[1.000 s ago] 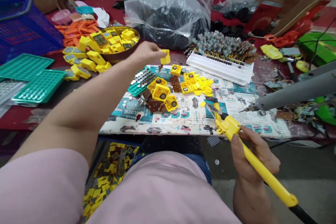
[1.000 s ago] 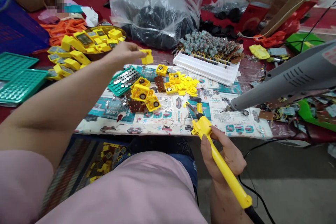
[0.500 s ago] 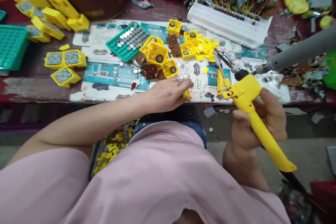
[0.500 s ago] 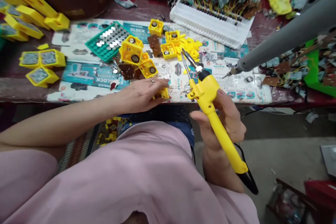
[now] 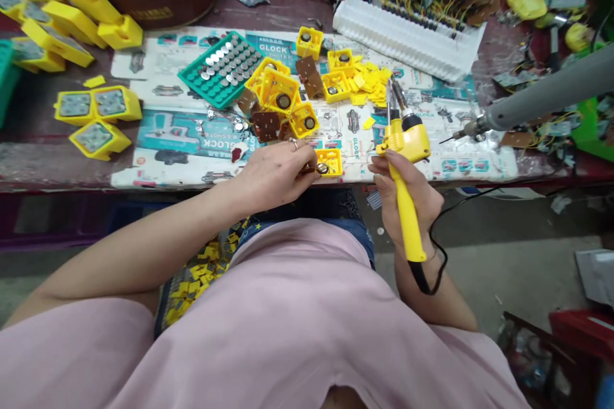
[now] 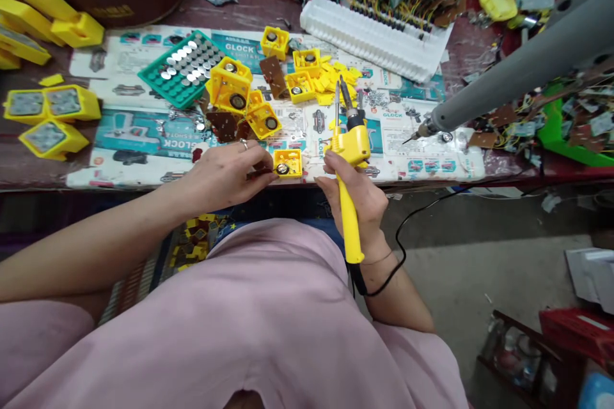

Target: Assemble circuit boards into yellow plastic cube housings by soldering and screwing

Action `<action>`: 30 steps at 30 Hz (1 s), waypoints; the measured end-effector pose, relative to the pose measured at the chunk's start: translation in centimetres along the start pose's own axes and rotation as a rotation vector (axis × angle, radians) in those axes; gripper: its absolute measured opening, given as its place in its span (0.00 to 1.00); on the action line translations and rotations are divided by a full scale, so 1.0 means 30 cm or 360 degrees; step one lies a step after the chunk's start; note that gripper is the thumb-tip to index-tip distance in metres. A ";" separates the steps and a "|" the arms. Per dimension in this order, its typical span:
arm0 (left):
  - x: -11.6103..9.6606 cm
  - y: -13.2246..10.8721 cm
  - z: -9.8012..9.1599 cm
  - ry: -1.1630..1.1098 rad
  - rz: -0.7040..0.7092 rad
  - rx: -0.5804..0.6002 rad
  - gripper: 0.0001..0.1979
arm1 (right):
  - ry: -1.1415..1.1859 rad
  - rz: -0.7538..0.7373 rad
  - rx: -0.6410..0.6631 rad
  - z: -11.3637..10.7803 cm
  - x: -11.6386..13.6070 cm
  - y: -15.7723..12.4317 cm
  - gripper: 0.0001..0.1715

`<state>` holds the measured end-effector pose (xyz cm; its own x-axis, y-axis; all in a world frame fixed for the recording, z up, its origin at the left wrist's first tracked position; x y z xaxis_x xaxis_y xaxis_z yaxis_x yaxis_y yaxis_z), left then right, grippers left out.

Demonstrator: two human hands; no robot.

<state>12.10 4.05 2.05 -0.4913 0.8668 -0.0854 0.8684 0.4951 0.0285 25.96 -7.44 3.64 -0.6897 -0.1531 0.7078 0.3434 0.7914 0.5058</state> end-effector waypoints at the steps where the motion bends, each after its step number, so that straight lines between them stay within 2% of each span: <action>1: -0.001 0.004 -0.012 -0.0005 0.0008 -0.0039 0.12 | 0.0049 -0.0063 -0.0001 0.007 0.002 0.002 0.24; 4: -0.002 0.012 -0.043 0.0067 0.0017 -0.0151 0.14 | 0.0128 -0.0214 -0.0035 0.017 0.014 0.011 0.25; 8: -0.005 0.017 -0.041 0.0074 0.0032 -0.0223 0.15 | 0.0041 -0.0310 0.0069 0.074 0.033 0.033 0.15; 9: -0.005 0.018 -0.037 0.0027 0.0036 -0.0237 0.15 | 0.0042 -0.0332 0.0114 0.096 0.037 0.035 0.17; 12: 0.003 0.022 -0.029 -0.0219 0.0012 -0.0251 0.13 | 0.0086 -0.0352 0.0261 0.172 0.037 0.032 0.33; 13: 0.008 0.023 -0.030 -0.0321 -0.0006 -0.0245 0.12 | 0.0103 -0.0357 0.0291 0.193 0.034 0.028 0.35; 15: 0.013 0.027 -0.033 -0.0525 -0.0025 -0.0207 0.12 | 0.0111 -0.0365 0.0287 0.217 0.028 0.024 0.34; 18: 0.004 0.038 -0.033 -0.0660 -0.0025 -0.0080 0.13 | -0.0013 -0.0402 0.0157 0.215 0.024 0.027 0.30; 21: 0.008 0.053 -0.024 -0.0397 -0.0100 0.0057 0.17 | -0.0243 -0.0483 0.0042 0.200 0.037 0.029 0.27; 23: 0.005 0.062 -0.014 -0.0138 -0.0088 0.0144 0.17 | -0.0305 -0.0506 0.0054 0.193 0.041 0.028 0.28; 26: -0.019 0.071 -0.006 0.0056 0.0060 0.0218 0.12 | -0.0218 -0.0497 0.0194 0.185 0.040 0.014 0.34; 28: -0.024 0.073 -0.020 0.0082 0.0094 0.0183 0.12 | -0.0110 -0.0465 0.0298 0.180 0.041 -0.002 0.37; 30: -0.019 0.072 -0.042 0.0117 0.0052 0.0124 0.13 | -0.0011 -0.0428 0.0364 0.177 0.050 -0.018 0.36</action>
<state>14.18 4.72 3.41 -0.4636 0.8859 -0.0122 0.8853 0.4626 -0.0475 21.36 -4.97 1.82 -0.7406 -0.3709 0.5603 -0.0024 0.8353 0.5498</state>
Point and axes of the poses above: each hand's wrist, its own y-axis towards the middle knuckle, its own z-axis out of the palm, x = y × z, the point moved 10 cm from there along y, towards the middle knuckle, and after that the axes turned 8 degrees about y, right-handed, at the moved point
